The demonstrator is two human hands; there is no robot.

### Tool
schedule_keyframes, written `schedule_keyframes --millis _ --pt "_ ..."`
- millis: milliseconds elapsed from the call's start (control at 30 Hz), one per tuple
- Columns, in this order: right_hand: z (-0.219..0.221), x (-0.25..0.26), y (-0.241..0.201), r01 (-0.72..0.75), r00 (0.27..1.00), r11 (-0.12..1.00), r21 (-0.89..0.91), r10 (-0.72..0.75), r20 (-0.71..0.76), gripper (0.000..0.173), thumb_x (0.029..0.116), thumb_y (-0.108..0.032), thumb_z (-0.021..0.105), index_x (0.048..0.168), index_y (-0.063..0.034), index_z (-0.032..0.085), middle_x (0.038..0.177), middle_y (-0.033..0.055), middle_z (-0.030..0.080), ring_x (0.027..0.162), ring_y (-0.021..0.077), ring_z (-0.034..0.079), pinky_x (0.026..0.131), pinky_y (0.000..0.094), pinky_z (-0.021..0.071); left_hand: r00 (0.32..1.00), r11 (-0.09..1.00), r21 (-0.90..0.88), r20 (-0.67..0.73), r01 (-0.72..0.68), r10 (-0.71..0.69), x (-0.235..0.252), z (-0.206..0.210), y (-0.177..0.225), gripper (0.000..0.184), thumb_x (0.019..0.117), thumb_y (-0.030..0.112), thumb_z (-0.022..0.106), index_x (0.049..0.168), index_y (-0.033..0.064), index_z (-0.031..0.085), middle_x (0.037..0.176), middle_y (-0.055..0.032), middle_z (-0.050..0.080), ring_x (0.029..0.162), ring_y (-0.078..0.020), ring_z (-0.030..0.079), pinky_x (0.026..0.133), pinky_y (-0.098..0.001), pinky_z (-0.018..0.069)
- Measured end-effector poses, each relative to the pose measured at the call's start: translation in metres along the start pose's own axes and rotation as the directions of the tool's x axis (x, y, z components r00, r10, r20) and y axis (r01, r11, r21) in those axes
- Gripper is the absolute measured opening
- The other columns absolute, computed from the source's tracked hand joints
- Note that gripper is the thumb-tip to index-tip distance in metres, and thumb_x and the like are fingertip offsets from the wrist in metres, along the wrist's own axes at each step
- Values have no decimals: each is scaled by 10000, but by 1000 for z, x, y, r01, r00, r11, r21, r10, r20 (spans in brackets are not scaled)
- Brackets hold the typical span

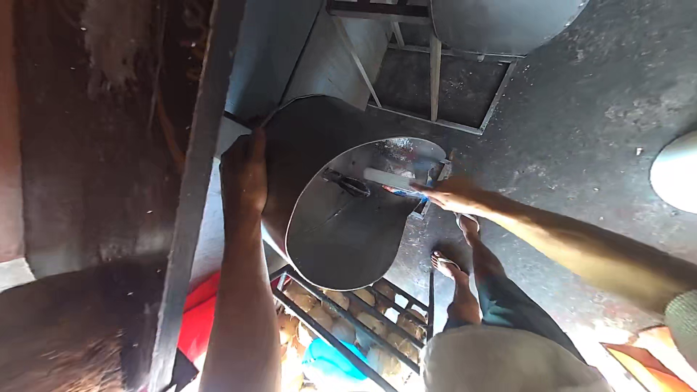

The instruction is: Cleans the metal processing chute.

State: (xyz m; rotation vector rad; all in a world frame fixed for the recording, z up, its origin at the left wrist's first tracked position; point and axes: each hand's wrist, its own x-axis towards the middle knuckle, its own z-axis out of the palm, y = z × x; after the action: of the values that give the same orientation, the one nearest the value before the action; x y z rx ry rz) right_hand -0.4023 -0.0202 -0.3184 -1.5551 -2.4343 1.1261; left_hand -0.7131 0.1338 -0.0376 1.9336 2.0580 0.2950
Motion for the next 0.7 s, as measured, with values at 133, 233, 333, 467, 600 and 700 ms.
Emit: schedule_keyframes --millis 133,233,333,467,600,700 --pt "-31 6 -41 114 944 988 103 -76 -321 587 1056 -239 494 1619 -263 325 938 138 695 719 332 687 619 530 560 998 998 10 -5 59 -58 -6 4 12 527 1059 569 393 993 115 650 898 -33 618 869 -131 614 802 -442 501" --pt "-7 -22 -46 145 915 955 257 -30 -403 586 1052 -241 481 1617 -215 330 958 121 717 743 296 699 654 512 576 998 998 12 -17 56 -56 -7 2 14 507 1065 555 398 1012 122 658 892 -31 618 864 -132 610 798 -432 495" --pt "25 -18 -45 93 941 876 474 78 -330 609 1044 -237 508 1609 -103 322 1145 199 711 953 341 717 874 536 572 999 999 15 -3 52 -52 -7 3 10 534 1062 563 398 1038 94 652 915 -68 622 884 -170 611 812 -471 487" --pt "27 21 -44 89 922 867 490 115 -371 631 997 -142 546 1599 -123 358 1056 185 722 887 336 710 845 534 568 999 999 -15 -22 43 -43 -8 4 9 514 1064 554 402 1014 107 651 890 -45 610 849 -135 602 792 -438 490" --pt "22 11 -48 190 813 888 418 96 -575 553 1010 -192 566 1544 -94 459 1041 154 743 841 297 722 792 509 588 999 999 -39 -19 35 -35 -6 4 7 519 1056 568 408 1000 111 647 871 -37 607 826 -139 601 771 -441 491" --pt "-18 46 -71 256 720 943 213 -39 -693 454 1061 -256 528 1509 -180 526 1079 161 730 851 323 725 732 518 592 999 999 -36 -10 37 -38 -8 5 7 525 1051 585 402 977 122 639 873 -25 600 831 -124 598 771 -437 493"
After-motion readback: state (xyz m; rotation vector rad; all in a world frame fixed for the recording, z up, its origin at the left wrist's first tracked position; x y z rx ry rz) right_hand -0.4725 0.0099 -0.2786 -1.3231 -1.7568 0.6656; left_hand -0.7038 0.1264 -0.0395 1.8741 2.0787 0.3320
